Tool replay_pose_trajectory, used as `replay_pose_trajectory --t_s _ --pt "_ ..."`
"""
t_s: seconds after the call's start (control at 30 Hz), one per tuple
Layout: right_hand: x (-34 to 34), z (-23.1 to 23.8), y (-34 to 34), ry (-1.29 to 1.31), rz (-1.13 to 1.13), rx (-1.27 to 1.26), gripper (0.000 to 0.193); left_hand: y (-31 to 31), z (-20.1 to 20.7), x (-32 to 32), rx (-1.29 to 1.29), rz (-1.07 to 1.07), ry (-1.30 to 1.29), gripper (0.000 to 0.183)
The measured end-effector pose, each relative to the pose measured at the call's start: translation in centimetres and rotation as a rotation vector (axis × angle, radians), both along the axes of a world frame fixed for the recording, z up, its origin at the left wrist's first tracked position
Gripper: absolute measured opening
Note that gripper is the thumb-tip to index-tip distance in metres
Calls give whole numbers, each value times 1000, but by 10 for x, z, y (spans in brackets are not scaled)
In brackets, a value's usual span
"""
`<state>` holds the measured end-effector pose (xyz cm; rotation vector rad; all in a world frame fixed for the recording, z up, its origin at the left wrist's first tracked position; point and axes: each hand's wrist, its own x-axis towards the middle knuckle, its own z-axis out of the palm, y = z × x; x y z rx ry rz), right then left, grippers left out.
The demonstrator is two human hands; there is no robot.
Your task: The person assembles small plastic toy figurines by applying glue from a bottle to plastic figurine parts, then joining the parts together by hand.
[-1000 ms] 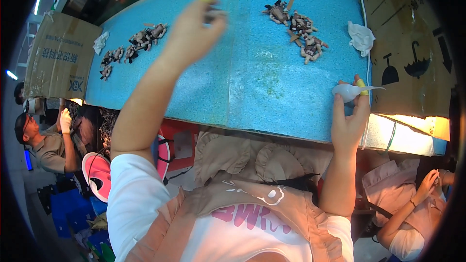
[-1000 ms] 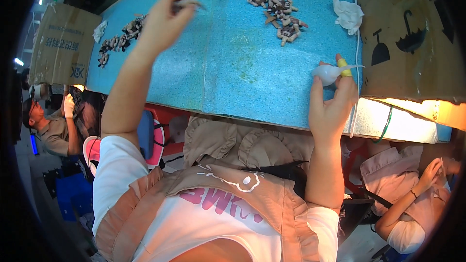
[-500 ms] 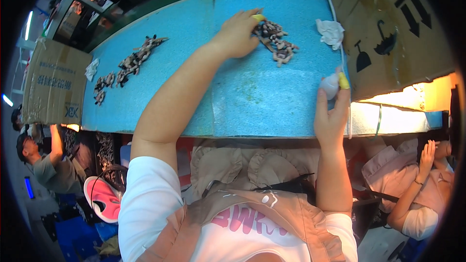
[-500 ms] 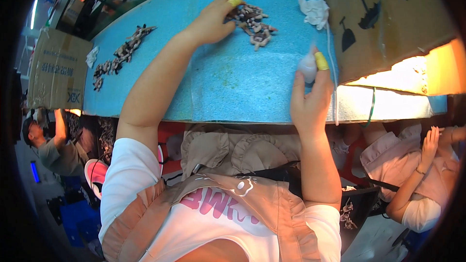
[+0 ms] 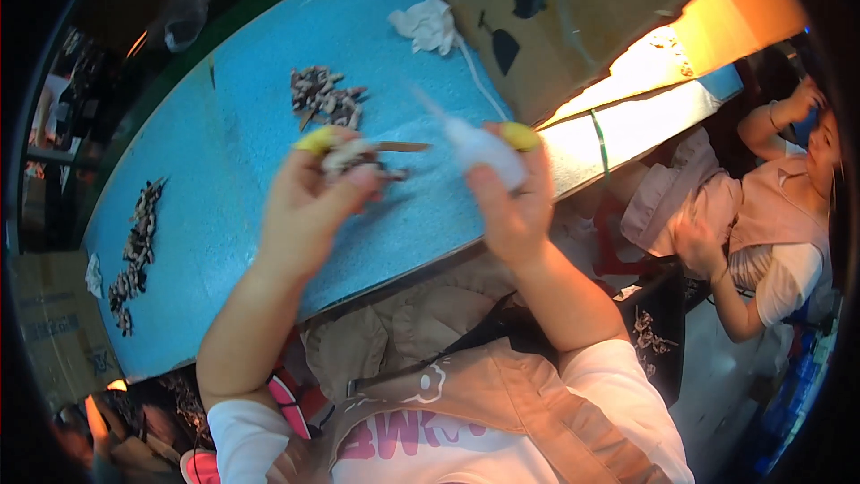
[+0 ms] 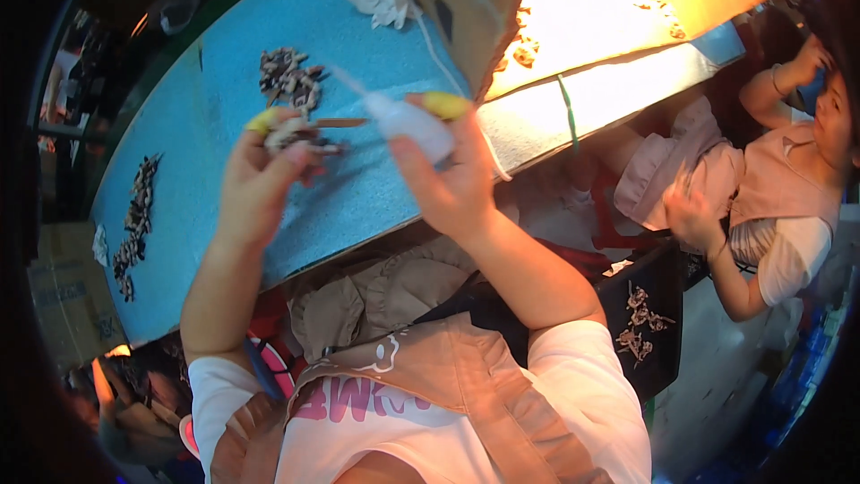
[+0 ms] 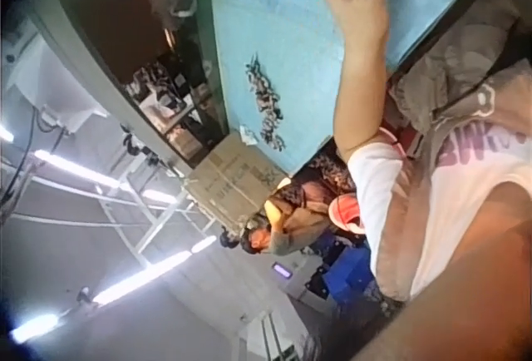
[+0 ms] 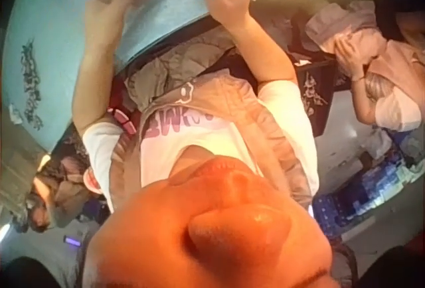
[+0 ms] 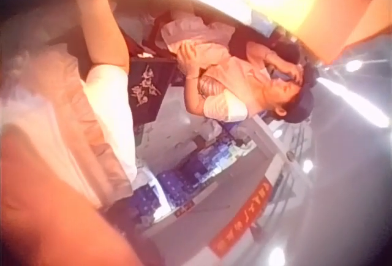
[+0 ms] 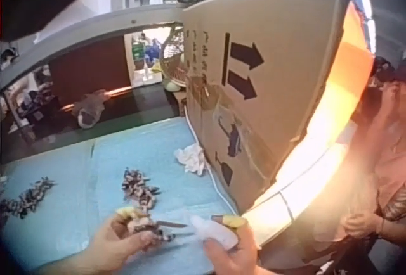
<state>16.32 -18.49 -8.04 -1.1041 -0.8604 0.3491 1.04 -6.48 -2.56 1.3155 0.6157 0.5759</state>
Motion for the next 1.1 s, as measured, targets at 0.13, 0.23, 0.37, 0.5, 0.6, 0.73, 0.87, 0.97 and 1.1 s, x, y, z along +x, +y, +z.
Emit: replay_pose_trajectory --t_s 0.13,0.23,0.37,0.5,0.6,0.73,0.87,0.97,1.1 --pt "7 7 -33 178 85 94 45 -14 -28 10 -108 0 -77 38" --pt "-7 14 -54 -30 -78 63 53 -16 -36 9 -97 -23 -145 38" --pt "-11 18 -72 -224 137 -18 45 -17 -32 4 -50 -70 -162 35" --pt "-22 35 -58 -452 57 -20 28 -15 -37 2 187 -103 -48 33" --pt "-29 38 -56 -487 0 -66 22 -15 -39 -2 295 -71 -63 33" --pt "-31 31 -57 -529 3 18 19 -15 -40 0 482 -4 -122 32" --pt "-34 26 -60 -495 0 52 13 -10 -38 2 715 26 -113 30" --pt "-33 26 -59 -506 13 66 14 -9 -39 2 737 62 -123 29" --pt "-30 29 -52 -587 -3 120 30 -9 -38 2 759 78 -109 30"
